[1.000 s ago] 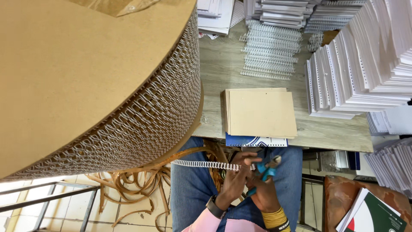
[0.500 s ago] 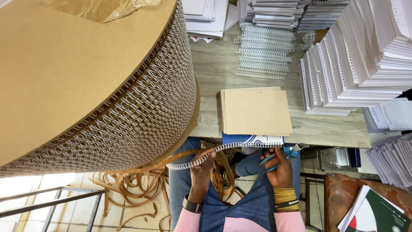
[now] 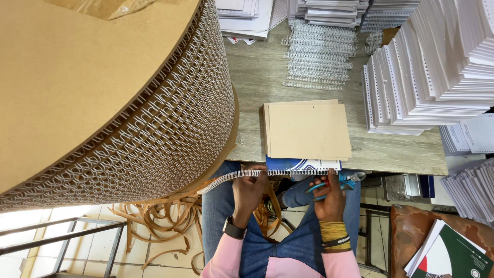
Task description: The person sits on a chair and cuts a continuous metal spiral binding wire from a large roll using pliers. They measure the wire against a notebook on their lap, cut it to length, and place the finished pieces on the table.
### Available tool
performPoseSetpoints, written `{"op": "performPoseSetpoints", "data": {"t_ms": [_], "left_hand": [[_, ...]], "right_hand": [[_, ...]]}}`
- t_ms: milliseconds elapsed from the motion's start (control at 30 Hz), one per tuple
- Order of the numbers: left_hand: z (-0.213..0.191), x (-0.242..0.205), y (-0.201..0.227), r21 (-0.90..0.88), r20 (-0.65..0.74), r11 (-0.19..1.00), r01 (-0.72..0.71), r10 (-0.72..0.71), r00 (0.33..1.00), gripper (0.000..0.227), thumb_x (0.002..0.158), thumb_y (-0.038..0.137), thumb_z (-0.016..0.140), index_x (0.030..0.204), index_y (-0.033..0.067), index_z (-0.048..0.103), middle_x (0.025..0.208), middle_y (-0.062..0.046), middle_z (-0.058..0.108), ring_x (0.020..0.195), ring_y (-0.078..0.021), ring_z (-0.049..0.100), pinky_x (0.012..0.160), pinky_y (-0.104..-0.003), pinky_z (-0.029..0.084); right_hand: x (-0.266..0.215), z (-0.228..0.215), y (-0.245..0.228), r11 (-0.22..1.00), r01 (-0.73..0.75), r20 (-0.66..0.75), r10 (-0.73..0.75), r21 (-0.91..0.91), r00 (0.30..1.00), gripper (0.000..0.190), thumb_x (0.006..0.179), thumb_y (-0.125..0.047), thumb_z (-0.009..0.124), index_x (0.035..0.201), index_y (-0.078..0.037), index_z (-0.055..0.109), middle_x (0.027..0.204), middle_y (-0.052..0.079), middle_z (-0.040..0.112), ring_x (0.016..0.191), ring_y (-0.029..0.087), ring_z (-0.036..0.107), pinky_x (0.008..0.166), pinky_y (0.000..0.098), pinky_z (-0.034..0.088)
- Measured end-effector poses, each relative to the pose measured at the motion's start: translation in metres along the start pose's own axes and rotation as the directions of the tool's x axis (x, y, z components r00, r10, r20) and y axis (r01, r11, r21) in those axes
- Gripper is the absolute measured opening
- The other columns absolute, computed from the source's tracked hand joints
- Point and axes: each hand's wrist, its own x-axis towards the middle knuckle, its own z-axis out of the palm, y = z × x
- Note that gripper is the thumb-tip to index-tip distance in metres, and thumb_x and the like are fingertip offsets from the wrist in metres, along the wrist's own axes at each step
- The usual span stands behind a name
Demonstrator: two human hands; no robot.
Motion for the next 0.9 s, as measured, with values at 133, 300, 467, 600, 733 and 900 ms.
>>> {"op": "performPoseSetpoints", "data": {"t_ms": [133,300,467,600,733,900], "left_hand": [[0.014,0.006,-0.004,-0.128,0.134,0.987,0.092,-0.074,0.988,0.019,0.097,0.025,0.070,0.087,0.0176,0.085,0.046,0.000,0.056,0.041,-0.0113,0.045,0.047,-0.030,0.033],[0.021,0.010,-0.003,-0.369,0.218,0.900,0.231,-0.158,0.963,0.017,0.100,0.018,0.069,0.099,0.0143,0.086,0.058,0.002,0.057,0.049,-0.0080,0.048,0.048,-0.027,0.038],[0.020,0.009,0.001,-0.401,0.230,0.879,0.256,-0.174,0.958,0.020,0.102,0.016,0.066,0.099,0.0104,0.085,0.053,0.003,0.052,0.040,-0.0058,0.039,0.039,-0.026,0.027],[0.022,0.009,-0.001,-0.400,0.210,0.889,0.222,-0.147,0.967,0.021,0.100,0.013,0.065,0.097,0.0089,0.085,0.049,0.006,0.044,0.043,-0.0053,0.033,0.045,-0.027,0.026],[0.021,0.010,-0.006,-0.360,0.204,0.915,0.180,-0.111,0.973,0.022,0.103,0.015,0.063,0.100,0.0112,0.085,0.053,0.005,0.052,0.044,-0.0056,0.042,0.045,-0.026,0.032],[0.023,0.006,-0.008,-0.322,0.216,0.940,0.116,-0.047,0.975,0.016,0.099,0.024,0.078,0.112,0.0153,0.085,0.043,0.008,0.043,0.039,-0.0007,0.030,0.042,-0.023,0.023]], "right_hand": [[-0.059,0.019,-0.002,0.967,0.004,0.049,0.009,-0.256,0.999,0.029,0.099,-0.032,0.077,0.119,-0.016,0.064,0.082,0.003,0.066,0.066,0.017,0.064,0.066,0.0361,0.058],[-0.096,0.010,0.024,0.774,-0.061,0.316,0.327,-0.630,0.891,0.049,0.085,0.009,0.063,0.127,-0.014,0.052,0.105,0.011,0.072,0.063,0.021,0.057,0.050,0.0331,0.049],[-0.106,0.036,0.027,0.728,0.016,0.344,0.305,-0.686,0.888,0.029,0.093,0.007,0.060,0.114,-0.012,0.059,0.111,0.008,0.074,0.077,0.015,0.057,0.064,0.0342,0.050],[-0.100,0.038,0.032,0.744,0.006,0.347,0.304,-0.668,0.887,0.034,0.093,0.007,0.059,0.120,-0.013,0.058,0.115,0.009,0.076,0.064,0.014,0.052,0.053,0.0319,0.045],[-0.103,0.044,0.039,0.765,0.023,0.314,0.236,-0.643,0.920,0.030,0.095,0.006,0.065,0.120,-0.010,0.061,0.104,0.012,0.078,0.086,0.018,0.066,0.080,0.0357,0.059],[-0.093,0.037,0.055,0.754,-0.079,0.287,0.342,-0.652,0.895,0.021,0.107,-0.014,0.067,0.088,-0.014,0.058,0.065,0.000,0.053,0.054,0.008,0.041,0.048,0.0278,0.032]]}}
